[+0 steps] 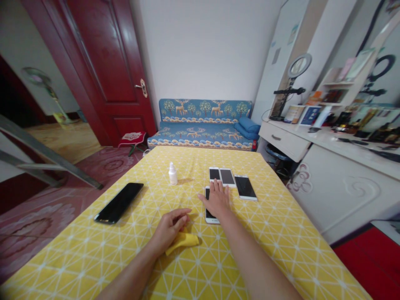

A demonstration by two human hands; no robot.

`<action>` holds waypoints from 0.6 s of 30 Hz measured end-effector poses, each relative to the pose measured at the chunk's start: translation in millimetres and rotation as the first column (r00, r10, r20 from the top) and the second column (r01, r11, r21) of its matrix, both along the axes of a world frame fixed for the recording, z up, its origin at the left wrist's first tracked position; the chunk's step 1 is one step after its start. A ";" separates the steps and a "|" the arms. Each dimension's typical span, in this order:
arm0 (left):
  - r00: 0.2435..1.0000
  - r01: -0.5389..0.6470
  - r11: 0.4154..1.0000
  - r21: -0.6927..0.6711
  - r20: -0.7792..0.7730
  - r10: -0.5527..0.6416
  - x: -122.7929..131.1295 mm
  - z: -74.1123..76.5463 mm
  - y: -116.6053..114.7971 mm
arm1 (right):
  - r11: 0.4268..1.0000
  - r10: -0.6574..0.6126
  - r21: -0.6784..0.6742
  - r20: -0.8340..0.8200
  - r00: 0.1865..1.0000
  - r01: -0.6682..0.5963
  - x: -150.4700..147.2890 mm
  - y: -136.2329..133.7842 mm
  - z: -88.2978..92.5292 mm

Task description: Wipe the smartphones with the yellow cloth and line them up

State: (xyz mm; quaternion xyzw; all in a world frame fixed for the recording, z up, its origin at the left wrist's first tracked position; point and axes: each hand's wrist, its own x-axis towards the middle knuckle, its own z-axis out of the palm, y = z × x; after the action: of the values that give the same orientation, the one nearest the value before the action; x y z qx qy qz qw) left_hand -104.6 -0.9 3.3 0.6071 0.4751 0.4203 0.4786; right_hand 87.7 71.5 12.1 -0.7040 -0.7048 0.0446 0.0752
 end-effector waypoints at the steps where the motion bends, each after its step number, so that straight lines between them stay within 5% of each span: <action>1: 1.000 -0.002 1.000 -0.012 0.004 0.002 0.0 0.1 0.1 | 1.000 0.010 0.023 -0.005 1.000 -0.010 -0.8 -5.1 0.6; 5: 1.000 -0.004 1.000 0.008 0.002 0.004 -0.1 -1.2 0.5 | 0.986 0.111 0.125 0.001 0.994 -0.110 2.5 -35.9 0.0; 9: 1.000 -0.007 1.000 0.014 0.013 0.007 -0.4 -2.9 1.0 | 0.981 -0.106 0.165 0.007 0.994 0.103 28.7 -54.5 -8.0; 13: 1.000 -0.002 1.000 0.016 -0.003 0.002 -0.4 -4.3 1.6 | 0.944 -0.323 0.077 0.013 0.946 0.321 67.9 -46.6 -18.6; 18: 0.998 -0.002 0.999 0.035 -0.059 0.004 -0.6 -4.9 1.3 | 0.962 -0.275 -0.003 -0.032 0.961 0.275 92.6 -19.7 -16.5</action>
State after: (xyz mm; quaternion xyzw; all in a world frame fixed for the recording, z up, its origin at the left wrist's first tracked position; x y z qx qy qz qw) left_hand -105.2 0.4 -1.6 0.6269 0.4824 0.4111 0.4531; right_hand 180.3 51.9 -4.4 -0.7941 -0.5991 0.0447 0.0924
